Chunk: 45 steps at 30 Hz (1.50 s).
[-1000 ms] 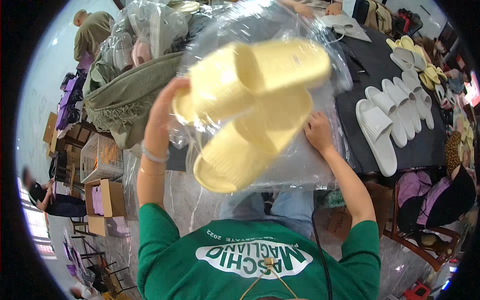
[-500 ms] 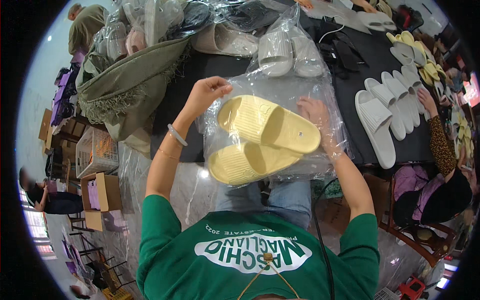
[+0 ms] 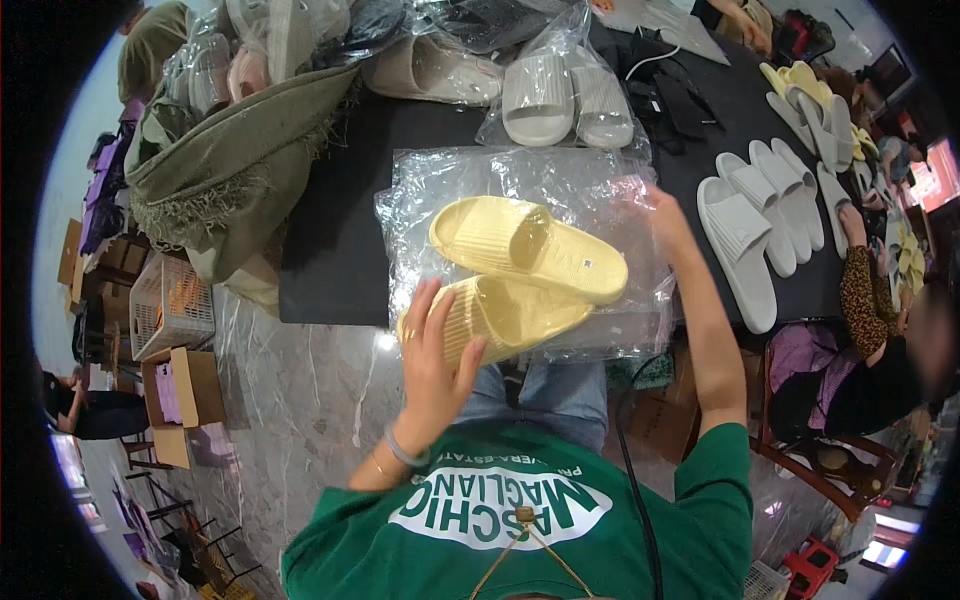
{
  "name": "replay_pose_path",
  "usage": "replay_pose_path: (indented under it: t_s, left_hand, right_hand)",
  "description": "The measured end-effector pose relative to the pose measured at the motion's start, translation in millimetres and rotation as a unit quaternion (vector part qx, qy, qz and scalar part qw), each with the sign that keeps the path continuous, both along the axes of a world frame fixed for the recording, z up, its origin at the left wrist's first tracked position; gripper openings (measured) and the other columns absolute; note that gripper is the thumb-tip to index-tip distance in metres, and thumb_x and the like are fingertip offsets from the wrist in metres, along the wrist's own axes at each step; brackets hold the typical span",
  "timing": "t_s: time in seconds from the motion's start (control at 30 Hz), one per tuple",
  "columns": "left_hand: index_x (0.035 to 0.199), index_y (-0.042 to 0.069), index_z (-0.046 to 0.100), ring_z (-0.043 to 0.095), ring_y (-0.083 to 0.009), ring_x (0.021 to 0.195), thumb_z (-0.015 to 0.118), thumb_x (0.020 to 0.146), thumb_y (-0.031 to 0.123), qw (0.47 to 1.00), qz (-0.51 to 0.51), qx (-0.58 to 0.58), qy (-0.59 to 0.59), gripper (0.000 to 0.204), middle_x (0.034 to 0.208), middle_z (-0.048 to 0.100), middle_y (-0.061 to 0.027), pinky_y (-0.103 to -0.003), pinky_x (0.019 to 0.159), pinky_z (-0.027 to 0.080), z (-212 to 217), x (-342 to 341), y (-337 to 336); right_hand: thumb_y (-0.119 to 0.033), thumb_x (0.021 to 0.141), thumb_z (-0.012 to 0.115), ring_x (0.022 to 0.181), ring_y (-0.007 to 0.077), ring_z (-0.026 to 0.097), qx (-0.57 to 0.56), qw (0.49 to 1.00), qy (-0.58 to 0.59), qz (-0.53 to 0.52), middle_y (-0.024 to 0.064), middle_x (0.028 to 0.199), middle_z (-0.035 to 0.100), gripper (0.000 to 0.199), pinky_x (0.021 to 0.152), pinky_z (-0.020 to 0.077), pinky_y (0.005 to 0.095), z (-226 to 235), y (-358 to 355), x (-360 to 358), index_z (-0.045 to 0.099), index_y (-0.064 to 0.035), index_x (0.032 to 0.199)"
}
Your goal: Packing pairs of slides into plastic bags.
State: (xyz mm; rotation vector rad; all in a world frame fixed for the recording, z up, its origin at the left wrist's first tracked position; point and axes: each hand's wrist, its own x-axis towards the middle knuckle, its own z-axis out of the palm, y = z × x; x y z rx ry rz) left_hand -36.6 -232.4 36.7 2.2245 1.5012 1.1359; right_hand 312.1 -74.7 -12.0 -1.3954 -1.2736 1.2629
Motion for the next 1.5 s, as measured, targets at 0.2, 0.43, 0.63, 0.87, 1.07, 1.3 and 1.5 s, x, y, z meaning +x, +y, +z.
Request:
replay_pose_path:
  t_s: [0.2, 0.43, 0.63, 0.87, 1.07, 1.3, 1.5]
  left_hand:
    - [0.138, -0.004, 0.032, 0.048, -0.0331, 0.111, 0.063, 0.088, 0.015, 0.966, 0.251, -0.048, -0.038, 0.062, 0.123, 0.046, -0.0175, -0.041, 0.097, 0.038, -48.9, -24.2, -55.4]
    - [0.121, -0.002, 0.043, 0.051, -0.0100, 0.078, 0.056, 0.097, 0.019, 0.861, 0.196, -0.292, -0.367, 0.035, 0.094, 0.053, -0.0051, -0.023, 0.071, 0.043, -79.2, -59.1, -45.0]
    - [0.111, 0.000, 0.050, 0.049, -0.0060, 0.065, 0.054, 0.097, 0.014, 0.855, 0.176, -0.247, -0.420, 0.020, 0.081, 0.053, -0.0016, -0.020, 0.058, 0.042, -56.7, -57.1, -37.6]
    - [0.113, 0.001, 0.049, 0.048, -0.0054, 0.056, 0.056, 0.097, 0.019, 0.873, 0.204, -0.290, -0.334, 0.025, 0.080, 0.053, -0.0028, -0.020, 0.046, 0.038, -57.3, -60.8, -28.7]
    - [0.105, -0.001, 0.050, 0.049, -0.0082, 0.050, 0.057, 0.096, 0.025, 0.864, 0.259, -0.304, -0.306, 0.028, 0.073, 0.057, -0.0055, -0.023, 0.042, 0.039, -62.1, -68.0, -41.2]
    - [0.089, -0.002, 0.057, 0.050, -0.0093, 0.043, 0.054, 0.098, 0.028, 0.832, 0.167, -0.399, -0.347, 0.031, 0.060, 0.058, -0.0058, -0.024, 0.040, 0.039, -53.3, -65.9, -44.9]
    - [0.091, -0.002, 0.060, 0.050, -0.0086, 0.043, 0.055, 0.097, 0.023, 0.831, 0.159, -0.390, -0.364, 0.026, 0.060, 0.058, -0.0043, -0.024, 0.040, 0.039, -54.1, -67.8, -44.0]
  right_hand:
    - [-0.035, 0.101, 0.043, 0.102, 0.0144, 0.060, -0.035, 0.996, -0.067, -0.055, 0.0081, 0.114, 0.065, 0.044, 0.089, 0.0454, 0.0242, 50.4, -49.5, 26.7, 0.055, -0.0014, 0.127]
    - [-0.008, 0.090, 0.062, 0.087, 0.0093, 0.058, -0.010, 0.994, -0.106, -0.016, 0.0060, 0.101, 0.063, 0.052, 0.079, 0.0478, 0.0235, 28.6, -85.8, 24.1, 0.043, 0.0023, 0.137]
    - [-0.006, 0.091, 0.058, 0.068, 0.0081, 0.053, 0.033, 0.996, -0.061, -0.063, 0.0004, 0.089, 0.057, 0.053, 0.064, 0.0464, 0.0219, 64.4, -87.7, 1.3, 0.040, -0.0035, 0.141]
    - [-0.012, 0.080, 0.069, 0.079, 0.0223, 0.057, 0.209, 0.849, -0.485, -0.005, 0.0074, 0.086, 0.060, 0.036, 0.074, 0.0463, 0.0324, 51.7, -93.6, -7.7, 0.063, -0.0054, 0.115]
    - [-0.010, 0.081, 0.068, 0.085, 0.0209, 0.057, 0.179, 0.921, -0.298, 0.173, 0.0060, 0.080, 0.057, 0.021, 0.075, 0.0448, 0.0315, 57.6, -60.6, -25.8, 0.071, -0.0058, 0.101]
    - [-0.014, 0.081, 0.072, 0.083, 0.0143, 0.056, 0.052, 0.941, -0.138, 0.305, 0.0042, 0.087, 0.057, 0.030, 0.073, 0.0440, 0.0268, 59.1, -19.5, -42.8, 0.070, -0.0094, 0.111]
    - [-0.021, 0.077, 0.075, 0.085, 0.0237, 0.059, 0.196, 0.844, -0.290, 0.407, 0.0087, 0.091, 0.060, 0.035, 0.075, 0.0461, 0.0327, 57.5, -10.2, -114.7, 0.068, -0.0066, 0.107]
